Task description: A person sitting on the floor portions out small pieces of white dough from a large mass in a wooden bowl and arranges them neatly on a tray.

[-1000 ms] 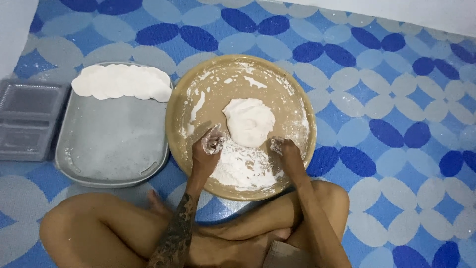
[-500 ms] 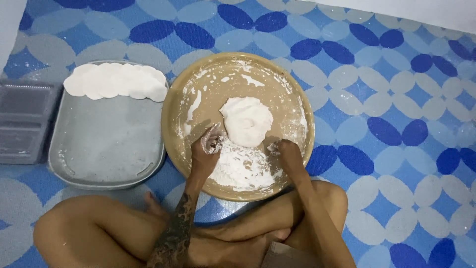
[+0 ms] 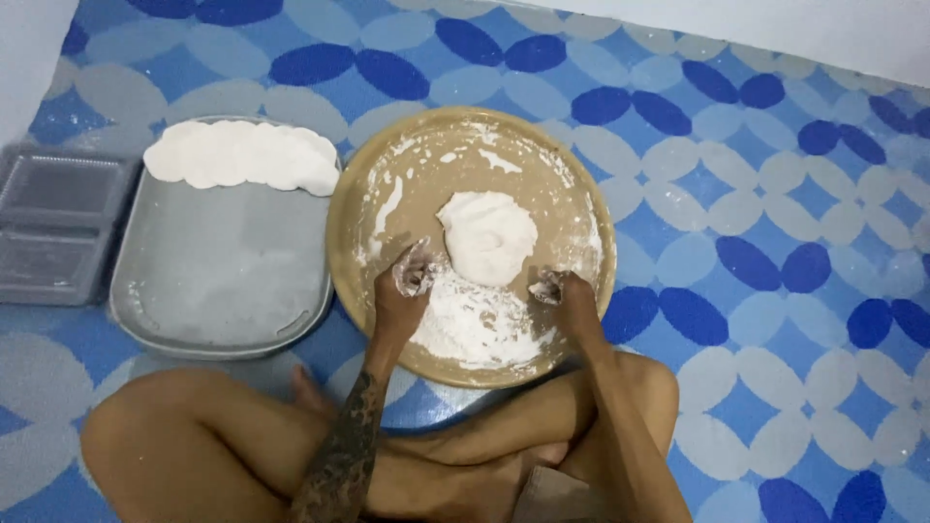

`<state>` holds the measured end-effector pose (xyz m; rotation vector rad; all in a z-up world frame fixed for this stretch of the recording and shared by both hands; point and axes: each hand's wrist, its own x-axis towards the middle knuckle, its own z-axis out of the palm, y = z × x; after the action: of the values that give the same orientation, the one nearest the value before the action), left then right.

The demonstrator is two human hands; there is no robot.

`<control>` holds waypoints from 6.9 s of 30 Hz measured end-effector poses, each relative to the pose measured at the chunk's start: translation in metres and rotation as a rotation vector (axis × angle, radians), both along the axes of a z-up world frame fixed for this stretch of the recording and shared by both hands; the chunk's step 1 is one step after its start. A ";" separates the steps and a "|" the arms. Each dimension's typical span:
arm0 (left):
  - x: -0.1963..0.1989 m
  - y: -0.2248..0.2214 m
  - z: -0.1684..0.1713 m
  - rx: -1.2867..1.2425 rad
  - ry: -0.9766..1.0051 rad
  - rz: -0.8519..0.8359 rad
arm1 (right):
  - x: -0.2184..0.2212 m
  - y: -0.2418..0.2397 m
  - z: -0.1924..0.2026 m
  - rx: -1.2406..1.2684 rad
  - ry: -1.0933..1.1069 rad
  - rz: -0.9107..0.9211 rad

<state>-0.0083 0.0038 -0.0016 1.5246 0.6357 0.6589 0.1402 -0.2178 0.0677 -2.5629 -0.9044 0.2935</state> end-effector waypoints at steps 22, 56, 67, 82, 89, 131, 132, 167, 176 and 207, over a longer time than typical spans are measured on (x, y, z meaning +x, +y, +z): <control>0.014 0.001 0.003 0.103 -0.034 0.017 | 0.025 0.019 -0.051 -0.110 0.082 -0.114; 0.002 -0.002 -0.001 0.065 -0.027 -0.053 | 0.010 0.012 -0.031 -0.172 -0.194 0.008; -0.003 0.000 0.010 0.034 -0.028 -0.034 | 0.006 -0.006 -0.030 0.149 0.086 -0.136; 0.006 -0.001 0.011 0.022 -0.017 -0.064 | 0.026 -0.003 -0.083 -0.285 -0.334 0.125; 0.010 -0.002 0.007 0.033 -0.029 -0.057 | 0.046 0.015 -0.070 -0.250 -0.127 -0.014; -0.001 0.002 0.009 -0.022 -0.004 -0.046 | 0.014 -0.005 -0.032 0.089 0.030 -0.128; -0.001 0.002 0.006 -0.034 0.007 -0.049 | 0.013 -0.003 -0.035 0.019 -0.033 -0.044; 0.003 -0.002 0.014 0.025 -0.024 -0.038 | -0.021 -0.024 -0.056 -0.280 -0.286 -0.085; -0.011 -0.002 0.018 -0.016 -0.002 -0.081 | 0.010 -0.066 -0.131 -0.287 -0.298 -0.039; 0.000 -0.008 0.011 0.096 -0.032 -0.046 | -0.023 0.013 0.013 0.025 -0.179 -0.093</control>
<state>-0.0086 -0.0039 0.0096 1.6097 0.5501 0.6854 0.1170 -0.2053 0.0808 -2.6300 -0.8415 0.0257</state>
